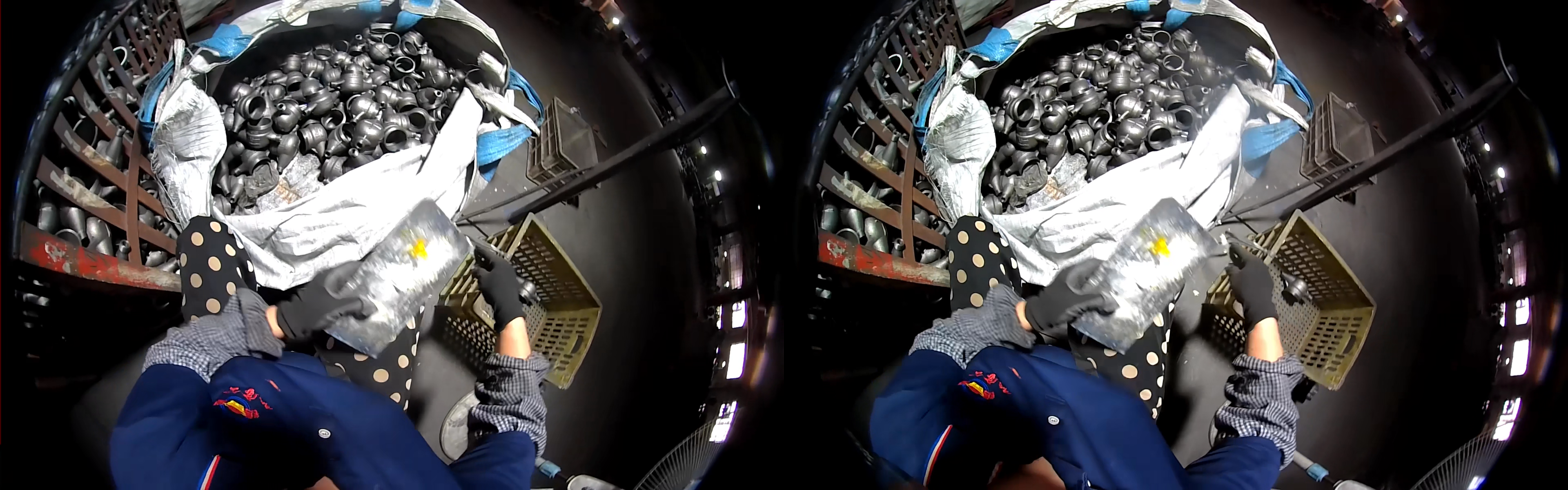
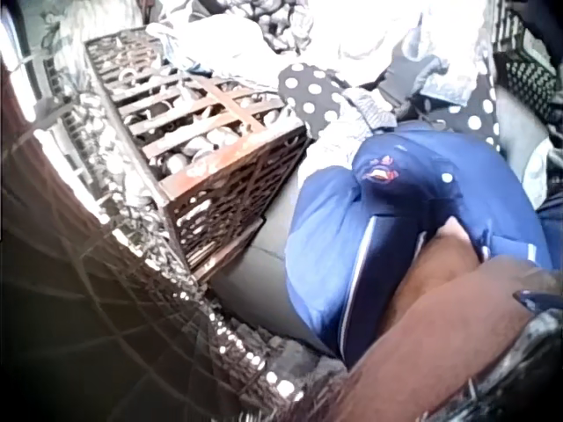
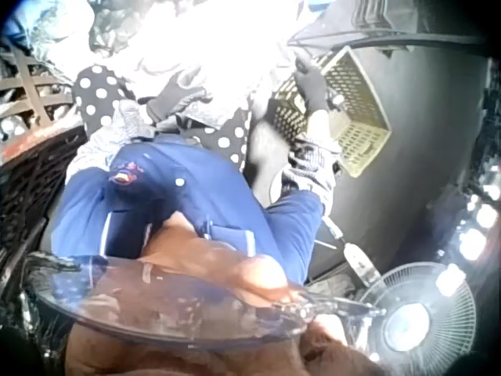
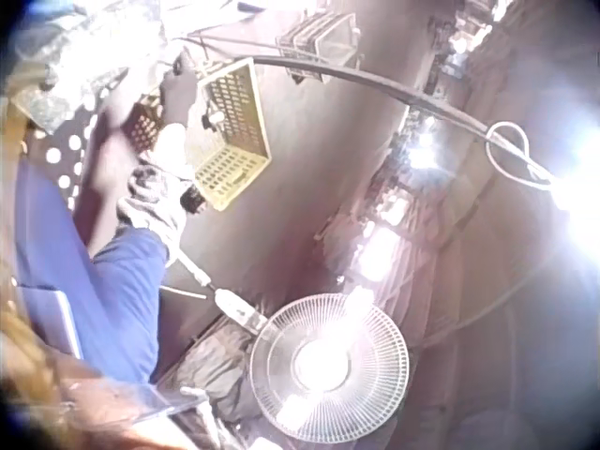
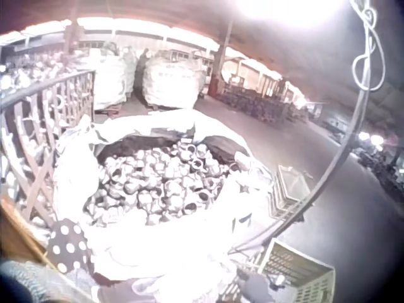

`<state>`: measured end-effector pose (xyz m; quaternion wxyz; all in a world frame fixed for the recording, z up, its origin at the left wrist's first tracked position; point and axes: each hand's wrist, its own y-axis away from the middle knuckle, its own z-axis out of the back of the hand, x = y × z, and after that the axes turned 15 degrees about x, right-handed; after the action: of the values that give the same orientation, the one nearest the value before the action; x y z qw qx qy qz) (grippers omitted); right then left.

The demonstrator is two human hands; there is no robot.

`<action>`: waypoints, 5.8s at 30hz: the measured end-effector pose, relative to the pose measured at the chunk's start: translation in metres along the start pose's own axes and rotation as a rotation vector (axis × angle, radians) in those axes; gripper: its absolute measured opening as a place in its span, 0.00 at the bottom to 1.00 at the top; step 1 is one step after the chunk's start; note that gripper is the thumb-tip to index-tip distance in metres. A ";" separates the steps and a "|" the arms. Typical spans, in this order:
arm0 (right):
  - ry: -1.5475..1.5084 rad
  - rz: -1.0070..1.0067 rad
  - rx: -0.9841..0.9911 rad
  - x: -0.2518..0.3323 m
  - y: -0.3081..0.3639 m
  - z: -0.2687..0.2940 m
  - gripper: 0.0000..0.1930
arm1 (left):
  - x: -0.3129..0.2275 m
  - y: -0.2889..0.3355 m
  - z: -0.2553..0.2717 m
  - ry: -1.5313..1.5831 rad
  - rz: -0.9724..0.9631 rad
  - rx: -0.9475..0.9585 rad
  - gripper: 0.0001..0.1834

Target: The person holds curved metal pipe fittings and uses a yellow scraper tool to clean the interior and exterior edges of several pieces before placing one into a separate bin.

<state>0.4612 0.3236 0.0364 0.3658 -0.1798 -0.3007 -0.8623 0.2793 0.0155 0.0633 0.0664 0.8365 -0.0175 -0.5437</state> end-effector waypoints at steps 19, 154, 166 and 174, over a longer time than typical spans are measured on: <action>0.431 -0.033 0.160 0.043 -0.127 -0.086 0.21 | -0.021 -0.016 0.160 0.012 0.001 -0.365 0.27; -0.295 0.539 0.001 0.231 -0.089 -0.079 0.21 | -0.006 0.011 0.172 0.154 -0.345 -0.331 0.30; -0.310 0.611 0.009 0.253 -0.091 -0.082 0.22 | 0.003 0.008 0.171 0.053 -0.298 -0.253 0.30; -0.223 0.643 0.025 0.254 -0.094 -0.082 0.21 | 0.008 0.010 0.174 -0.006 -0.287 -0.299 0.31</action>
<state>0.2153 0.1896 0.0728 0.5858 -0.3541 -0.2773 -0.6742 0.1244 -0.0116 -0.0121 0.1117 0.8095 0.1825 -0.5467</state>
